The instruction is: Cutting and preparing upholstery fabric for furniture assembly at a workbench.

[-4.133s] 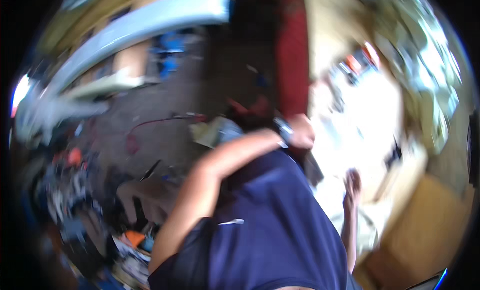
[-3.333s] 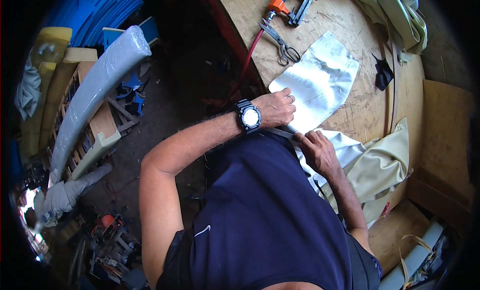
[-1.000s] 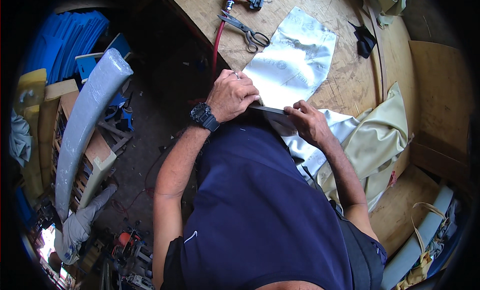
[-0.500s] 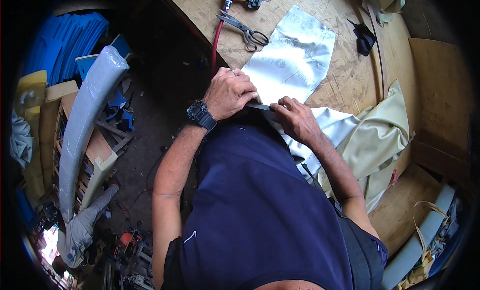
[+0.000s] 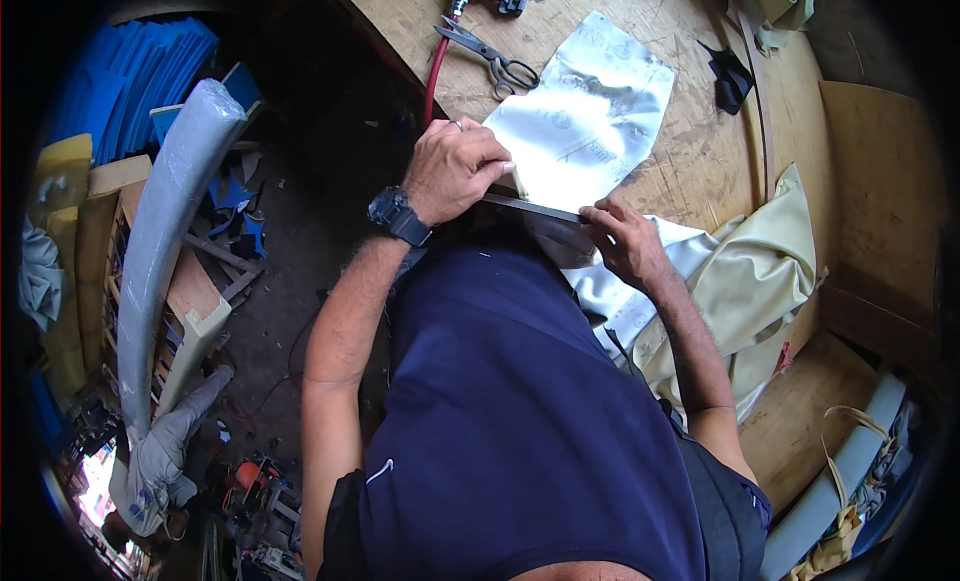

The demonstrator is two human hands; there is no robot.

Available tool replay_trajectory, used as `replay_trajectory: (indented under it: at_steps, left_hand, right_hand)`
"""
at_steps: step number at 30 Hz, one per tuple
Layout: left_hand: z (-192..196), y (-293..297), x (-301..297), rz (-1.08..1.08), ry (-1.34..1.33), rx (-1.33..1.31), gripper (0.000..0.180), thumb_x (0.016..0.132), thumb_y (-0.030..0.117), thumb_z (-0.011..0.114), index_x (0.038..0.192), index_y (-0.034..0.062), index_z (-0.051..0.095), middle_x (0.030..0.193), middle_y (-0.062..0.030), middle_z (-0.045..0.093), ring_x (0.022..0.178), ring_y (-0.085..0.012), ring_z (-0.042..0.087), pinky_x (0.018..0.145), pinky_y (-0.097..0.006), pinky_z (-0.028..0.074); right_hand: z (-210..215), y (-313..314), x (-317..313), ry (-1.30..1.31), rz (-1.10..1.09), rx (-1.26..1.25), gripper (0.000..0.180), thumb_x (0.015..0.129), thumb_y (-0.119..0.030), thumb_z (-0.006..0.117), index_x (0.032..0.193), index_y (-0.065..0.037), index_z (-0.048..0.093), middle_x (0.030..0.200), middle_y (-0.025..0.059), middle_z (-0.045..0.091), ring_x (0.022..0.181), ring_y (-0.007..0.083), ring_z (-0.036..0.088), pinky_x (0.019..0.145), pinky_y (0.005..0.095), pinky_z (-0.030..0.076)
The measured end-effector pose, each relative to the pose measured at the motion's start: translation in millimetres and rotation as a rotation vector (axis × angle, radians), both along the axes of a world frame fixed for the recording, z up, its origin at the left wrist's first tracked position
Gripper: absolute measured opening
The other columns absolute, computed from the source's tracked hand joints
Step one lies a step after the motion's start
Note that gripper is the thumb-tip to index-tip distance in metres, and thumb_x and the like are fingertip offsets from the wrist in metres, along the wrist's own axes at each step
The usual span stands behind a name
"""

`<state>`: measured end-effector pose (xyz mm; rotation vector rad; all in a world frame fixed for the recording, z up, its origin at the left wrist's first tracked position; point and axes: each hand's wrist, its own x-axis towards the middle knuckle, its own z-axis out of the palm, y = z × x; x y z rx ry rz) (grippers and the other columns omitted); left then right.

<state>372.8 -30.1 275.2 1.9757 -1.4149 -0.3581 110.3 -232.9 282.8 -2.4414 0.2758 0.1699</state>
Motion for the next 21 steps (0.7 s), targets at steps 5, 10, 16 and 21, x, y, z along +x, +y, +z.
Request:
replay_trajectory:
  at_steps: [5,10,16,21]
  left_hand:
    - [3.6,1.2,1.3,-0.034,-0.015,-0.009,0.011,0.091,0.022,0.079,0.092,0.0109,0.080,0.092,-0.0027,0.077,0.100,-0.0236,0.070,0.090,-0.042,0.049]
    - [5.6,2.7,0.3,-0.028,-0.028,-0.028,0.012,0.091,0.022,0.079,0.090,0.0105,0.080,0.091,-0.0021,0.077,0.100,-0.0238,0.071,0.093,-0.043,0.048]
    - [5.9,3.2,-0.1,-0.053,-0.020,-0.020,0.011,0.090,0.022,0.080,0.093,0.0105,0.079,0.094,-0.0042,0.077,0.103,-0.0249,0.070,0.091,-0.043,0.049]
    - [5.7,1.0,0.2,-0.038,-0.031,-0.037,0.010,0.090,0.020,0.080,0.092,0.0104,0.079,0.092,-0.0019,0.077,0.102,-0.0243,0.070,0.090,-0.043,0.049]
  right_hand:
    - [5.3,22.7,24.5,-0.139,0.119,-0.083,0.026,0.096,-0.016,0.072,0.120,-0.011,0.066,0.104,0.0101,0.062,0.091,0.0300,0.067,0.078,0.0414,0.056]
    - [-0.3,32.7,40.3,-0.106,0.134,-0.105,0.028,0.096,-0.013,0.072,0.123,-0.008,0.067,0.107,0.0110,0.064,0.095,0.0296,0.068,0.079,0.0412,0.059]
    - [-1.7,35.7,43.5,-0.089,0.138,-0.131,0.029,0.095,-0.012,0.071,0.124,-0.008,0.067,0.107,0.0108,0.064,0.095,0.0298,0.068,0.079,0.0416,0.059]
    - [5.7,25.2,32.3,-0.079,0.068,-0.126,0.024,0.097,-0.017,0.068,0.120,-0.010,0.065,0.100,0.0122,0.060,0.089,0.0317,0.066,0.076,0.0435,0.056]
